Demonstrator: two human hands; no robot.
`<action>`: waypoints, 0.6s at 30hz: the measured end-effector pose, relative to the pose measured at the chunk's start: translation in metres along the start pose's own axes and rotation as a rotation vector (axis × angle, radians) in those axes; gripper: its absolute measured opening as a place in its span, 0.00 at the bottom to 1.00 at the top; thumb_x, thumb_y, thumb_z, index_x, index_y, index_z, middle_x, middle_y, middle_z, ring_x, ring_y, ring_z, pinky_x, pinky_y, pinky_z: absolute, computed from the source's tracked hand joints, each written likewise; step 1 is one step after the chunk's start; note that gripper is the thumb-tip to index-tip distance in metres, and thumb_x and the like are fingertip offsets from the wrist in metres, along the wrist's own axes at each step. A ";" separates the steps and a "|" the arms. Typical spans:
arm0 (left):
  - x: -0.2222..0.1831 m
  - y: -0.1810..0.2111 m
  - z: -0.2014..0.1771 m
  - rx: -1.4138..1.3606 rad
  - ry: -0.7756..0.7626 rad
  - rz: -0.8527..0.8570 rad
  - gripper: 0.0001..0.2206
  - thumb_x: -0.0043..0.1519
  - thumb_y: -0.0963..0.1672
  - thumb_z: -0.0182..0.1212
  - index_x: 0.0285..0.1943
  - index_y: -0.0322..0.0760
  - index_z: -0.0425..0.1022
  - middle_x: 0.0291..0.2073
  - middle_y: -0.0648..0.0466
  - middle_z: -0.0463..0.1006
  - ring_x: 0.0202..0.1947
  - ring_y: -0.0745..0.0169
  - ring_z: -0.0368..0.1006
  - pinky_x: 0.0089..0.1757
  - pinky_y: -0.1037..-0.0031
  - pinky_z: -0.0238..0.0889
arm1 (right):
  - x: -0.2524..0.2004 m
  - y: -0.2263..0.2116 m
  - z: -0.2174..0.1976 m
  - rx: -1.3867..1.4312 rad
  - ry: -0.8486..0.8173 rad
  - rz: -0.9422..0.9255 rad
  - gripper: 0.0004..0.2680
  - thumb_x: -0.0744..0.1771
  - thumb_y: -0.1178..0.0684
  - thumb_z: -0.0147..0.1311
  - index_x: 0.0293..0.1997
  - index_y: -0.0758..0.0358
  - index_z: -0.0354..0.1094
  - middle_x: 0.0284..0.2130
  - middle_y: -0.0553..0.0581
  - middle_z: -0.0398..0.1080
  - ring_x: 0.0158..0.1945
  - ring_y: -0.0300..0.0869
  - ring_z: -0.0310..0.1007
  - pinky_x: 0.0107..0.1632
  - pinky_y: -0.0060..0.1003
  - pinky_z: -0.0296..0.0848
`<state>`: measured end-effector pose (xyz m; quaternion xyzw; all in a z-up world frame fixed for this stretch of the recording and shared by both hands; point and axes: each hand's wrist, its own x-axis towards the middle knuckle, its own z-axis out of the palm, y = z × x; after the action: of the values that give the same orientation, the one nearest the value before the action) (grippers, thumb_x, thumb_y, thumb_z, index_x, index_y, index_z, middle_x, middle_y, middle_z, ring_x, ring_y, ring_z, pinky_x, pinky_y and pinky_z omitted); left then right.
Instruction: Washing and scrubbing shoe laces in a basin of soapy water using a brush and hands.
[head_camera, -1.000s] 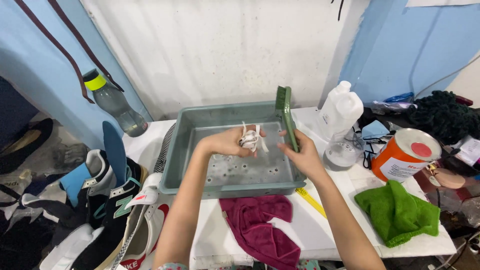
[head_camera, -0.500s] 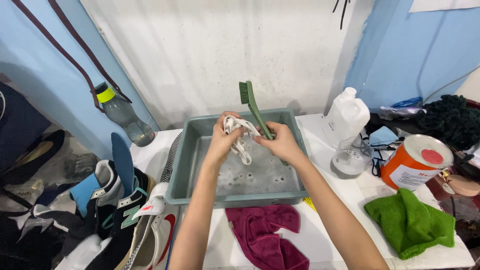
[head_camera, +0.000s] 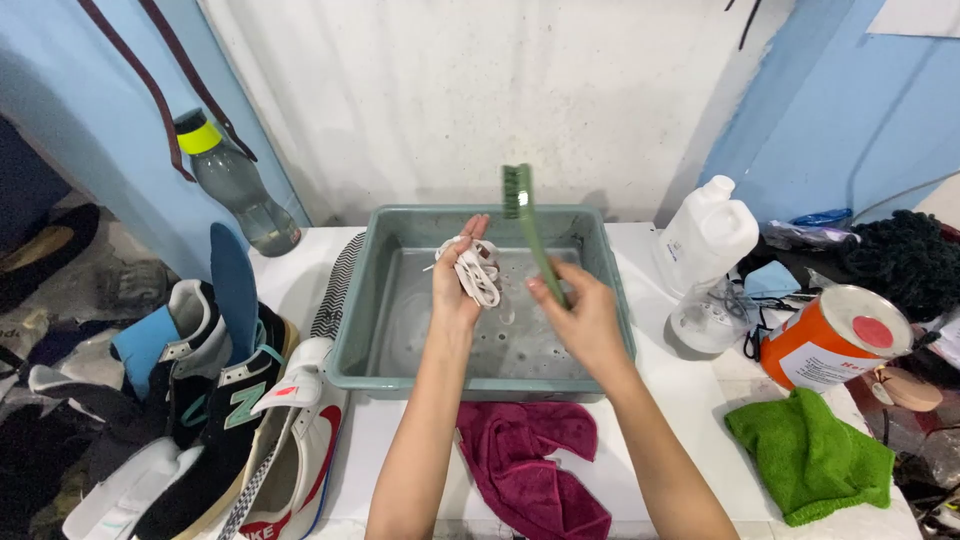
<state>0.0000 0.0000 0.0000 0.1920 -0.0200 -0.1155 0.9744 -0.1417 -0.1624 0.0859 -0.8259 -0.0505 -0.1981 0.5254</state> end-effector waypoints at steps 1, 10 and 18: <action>0.000 -0.002 0.000 -0.008 0.010 0.001 0.25 0.62 0.40 0.56 0.72 0.40 0.66 0.60 0.51 0.78 0.33 0.70 0.73 0.30 0.80 0.63 | -0.006 -0.018 -0.007 -0.005 -0.010 0.006 0.15 0.66 0.47 0.63 0.55 0.66 0.74 0.38 0.66 0.79 0.33 0.55 0.82 0.30 0.45 0.80; -0.004 -0.011 -0.003 0.006 -0.219 0.066 0.20 0.72 0.46 0.51 0.73 0.42 0.66 0.73 0.50 0.64 0.70 0.37 0.62 0.53 0.52 0.72 | -0.063 -0.053 0.022 -0.564 -0.375 0.002 0.21 0.73 0.54 0.31 0.79 0.57 0.39 0.46 0.80 0.70 0.45 0.79 0.74 0.47 0.70 0.75; 0.001 -0.025 -0.013 -0.005 -0.274 0.062 0.22 0.76 0.48 0.44 0.74 0.28 0.61 0.73 0.42 0.62 0.74 0.44 0.56 0.67 0.63 0.56 | -0.049 -0.034 0.040 -0.668 -0.270 -0.082 0.20 0.72 0.54 0.36 0.78 0.60 0.47 0.33 0.74 0.72 0.32 0.74 0.77 0.34 0.67 0.76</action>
<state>-0.0035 -0.0182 -0.0213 0.1712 -0.1586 -0.1105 0.9661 -0.1853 -0.1055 0.0809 -0.9680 -0.0850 -0.1138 0.2068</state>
